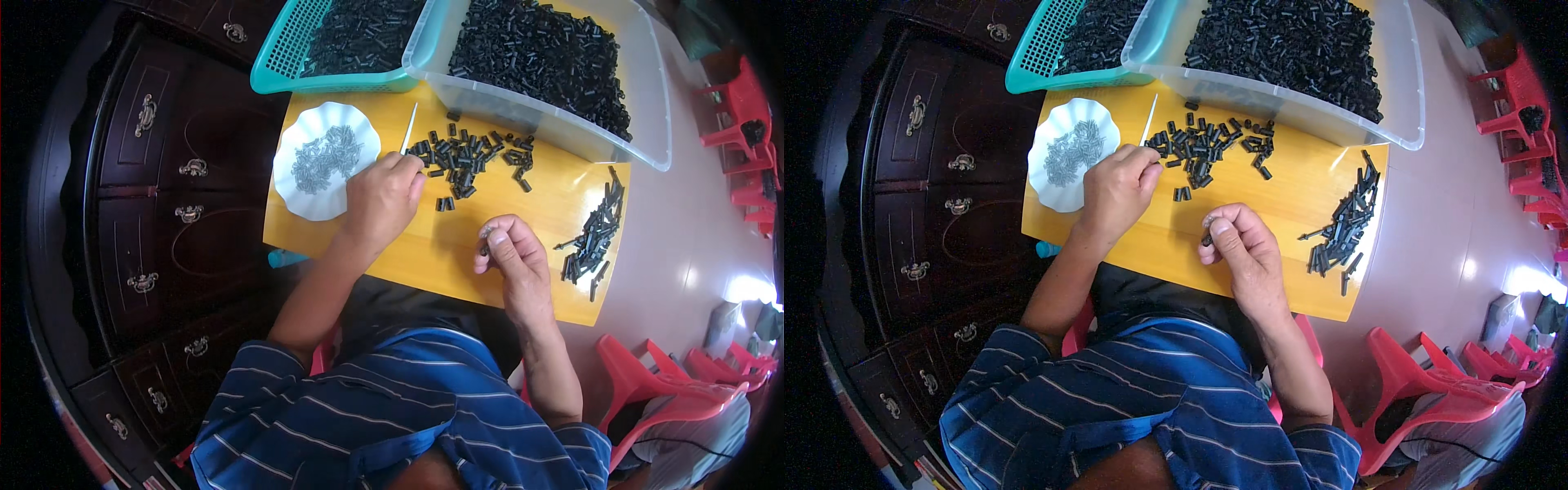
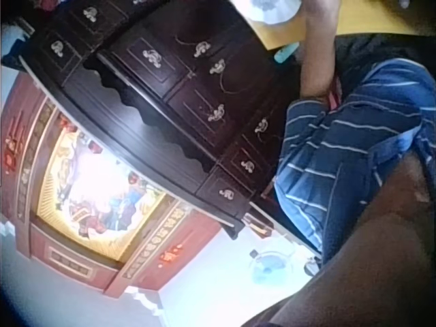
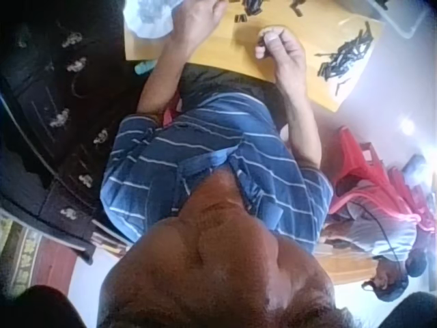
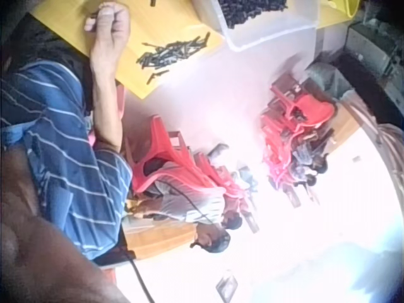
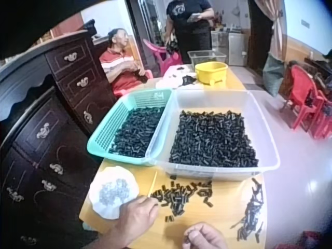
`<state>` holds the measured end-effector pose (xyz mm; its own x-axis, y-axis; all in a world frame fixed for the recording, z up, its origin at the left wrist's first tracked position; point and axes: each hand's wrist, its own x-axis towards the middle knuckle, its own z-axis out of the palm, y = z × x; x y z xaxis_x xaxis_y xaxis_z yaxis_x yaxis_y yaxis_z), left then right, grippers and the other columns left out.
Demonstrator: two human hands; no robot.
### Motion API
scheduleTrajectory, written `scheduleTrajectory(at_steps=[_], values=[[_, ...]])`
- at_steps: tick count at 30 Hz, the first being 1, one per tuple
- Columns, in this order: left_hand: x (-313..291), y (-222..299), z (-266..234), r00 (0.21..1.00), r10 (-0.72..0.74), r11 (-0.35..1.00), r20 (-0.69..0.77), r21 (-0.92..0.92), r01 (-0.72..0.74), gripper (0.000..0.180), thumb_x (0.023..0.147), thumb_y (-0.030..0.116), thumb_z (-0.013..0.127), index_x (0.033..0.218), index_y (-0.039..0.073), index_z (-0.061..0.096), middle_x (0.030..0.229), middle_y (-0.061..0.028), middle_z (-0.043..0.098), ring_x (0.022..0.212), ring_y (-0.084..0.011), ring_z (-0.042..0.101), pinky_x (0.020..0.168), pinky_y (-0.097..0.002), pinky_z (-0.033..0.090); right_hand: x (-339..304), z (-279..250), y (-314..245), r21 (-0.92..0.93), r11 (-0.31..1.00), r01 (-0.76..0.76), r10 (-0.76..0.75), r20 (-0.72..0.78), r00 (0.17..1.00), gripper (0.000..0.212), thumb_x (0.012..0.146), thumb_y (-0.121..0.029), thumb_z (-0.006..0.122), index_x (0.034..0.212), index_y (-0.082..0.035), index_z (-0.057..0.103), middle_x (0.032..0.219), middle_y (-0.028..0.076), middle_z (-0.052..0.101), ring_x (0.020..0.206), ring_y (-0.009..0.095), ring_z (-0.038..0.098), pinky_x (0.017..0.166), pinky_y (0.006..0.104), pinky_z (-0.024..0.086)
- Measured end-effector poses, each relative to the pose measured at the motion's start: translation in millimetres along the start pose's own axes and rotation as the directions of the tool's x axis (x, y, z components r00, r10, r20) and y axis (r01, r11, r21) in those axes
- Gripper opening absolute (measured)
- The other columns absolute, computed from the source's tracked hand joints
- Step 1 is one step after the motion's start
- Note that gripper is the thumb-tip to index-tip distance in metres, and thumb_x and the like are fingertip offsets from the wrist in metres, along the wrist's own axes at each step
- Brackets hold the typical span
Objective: Assembling small plastic components by hand at a workbench.
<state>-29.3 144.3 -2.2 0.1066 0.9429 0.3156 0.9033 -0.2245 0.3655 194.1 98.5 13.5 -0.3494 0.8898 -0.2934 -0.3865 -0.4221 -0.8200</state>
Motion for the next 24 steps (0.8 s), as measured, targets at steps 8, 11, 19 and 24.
scheduleTrajectory(at_steps=[8,11,19,24], values=[[-4.2,6.0,-12.5,0.999,0.04,0.998,0.006,-0.047,-0.039,0.02,0.084,0.0,0.069,0.104,0.004,0.069,0.088,-0.0115,0.067,0.072,-0.0262,0.068,0.063,-0.0342,0.054,0.8,0.2,0.1,-0.003,1.0,-0.003,0.003,-0.012,1.0,0.018,0.107,-0.021,0.051,0.106,-0.005,0.06,0.084,0.002,0.06,0.075,0.01,0.056,0.072,0.0245,0.046],[-9.8,19.4,-25.0,0.996,-0.052,0.94,0.068,-0.334,0.071,0.019,0.087,-0.003,0.067,0.105,0.002,0.068,0.086,-0.0085,0.066,0.071,-0.0162,0.067,0.064,-0.0279,0.053,1.4,-1.3,0.8,0.001,1.0,-0.004,0.004,-0.026,1.0,0.018,0.107,-0.021,0.051,0.106,-0.005,0.059,0.084,0.001,0.06,0.075,0.009,0.056,0.072,0.0242,0.046],[-27.2,51.3,-31.8,0.941,-0.106,0.533,0.321,-0.781,0.326,0.012,0.088,0.001,0.073,0.099,-0.001,0.069,0.087,-0.0061,0.072,0.076,-0.0091,0.067,0.067,-0.0251,0.053,2.8,0.1,2.2,0.043,0.999,0.024,-0.02,-0.071,0.997,0.014,0.107,-0.016,0.052,0.109,-0.005,0.059,0.096,0.0,0.059,0.075,0.007,0.055,0.07,0.0227,0.047],[-25.8,64.6,-35.1,0.951,-0.036,0.594,0.306,-0.759,0.266,0.01,0.086,-0.001,0.074,0.096,-0.001,0.069,0.085,-0.007,0.073,0.076,-0.0102,0.069,0.068,-0.025,0.054,3.1,-0.8,4.4,0.045,0.998,0.047,-0.044,-0.063,0.997,0.014,0.107,-0.016,0.052,0.111,-0.005,0.058,0.09,-0.001,0.059,0.076,0.006,0.054,0.071,0.0215,0.046]])
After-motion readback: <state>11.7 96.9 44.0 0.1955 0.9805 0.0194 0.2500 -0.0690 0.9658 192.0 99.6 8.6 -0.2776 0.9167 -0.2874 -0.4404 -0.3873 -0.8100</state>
